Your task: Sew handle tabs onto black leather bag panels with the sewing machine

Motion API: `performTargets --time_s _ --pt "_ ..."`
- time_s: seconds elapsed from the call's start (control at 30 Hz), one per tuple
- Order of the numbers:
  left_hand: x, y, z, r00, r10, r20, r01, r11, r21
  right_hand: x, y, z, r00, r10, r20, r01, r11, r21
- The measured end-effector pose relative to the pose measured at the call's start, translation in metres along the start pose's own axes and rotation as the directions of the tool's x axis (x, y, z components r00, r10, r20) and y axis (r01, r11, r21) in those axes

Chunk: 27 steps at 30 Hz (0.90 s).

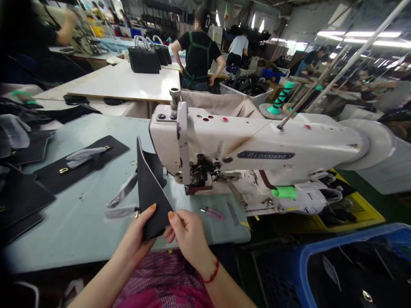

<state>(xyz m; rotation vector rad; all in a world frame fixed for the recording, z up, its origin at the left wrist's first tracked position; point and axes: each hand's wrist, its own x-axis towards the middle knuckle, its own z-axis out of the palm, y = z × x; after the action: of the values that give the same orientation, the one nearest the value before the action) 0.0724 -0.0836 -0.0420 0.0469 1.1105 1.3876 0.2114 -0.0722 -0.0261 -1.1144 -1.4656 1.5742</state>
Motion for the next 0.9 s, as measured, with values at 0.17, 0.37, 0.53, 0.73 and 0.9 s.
performTargets --time_s 0.17,0.37,0.53,0.73,0.9 --pt "0.036 0.018 0.019 0.997 -0.016 0.072 -0.003 0.967 0.254 0.031 0.014 -0.012 0.998 0.022 -0.055 -0.018 0.998 0.064" --pt "0.067 0.034 0.033 0.991 0.009 0.136 -0.061 0.923 0.380 0.050 0.025 -0.015 0.992 0.081 -0.096 -0.064 0.983 0.172" --pt "0.083 0.041 0.034 0.981 -0.004 0.193 -0.080 0.900 0.428 0.059 0.034 -0.010 0.985 0.084 -0.148 -0.042 0.963 0.268" --pt "0.082 0.047 0.046 0.982 0.003 0.191 -0.088 0.892 0.443 0.063 0.035 -0.011 0.982 0.073 -0.174 -0.026 0.966 0.257" --pt "0.083 0.045 0.046 0.980 -0.011 0.201 -0.084 0.886 0.456 0.061 0.031 -0.010 0.976 0.077 -0.202 -0.027 0.970 0.240"
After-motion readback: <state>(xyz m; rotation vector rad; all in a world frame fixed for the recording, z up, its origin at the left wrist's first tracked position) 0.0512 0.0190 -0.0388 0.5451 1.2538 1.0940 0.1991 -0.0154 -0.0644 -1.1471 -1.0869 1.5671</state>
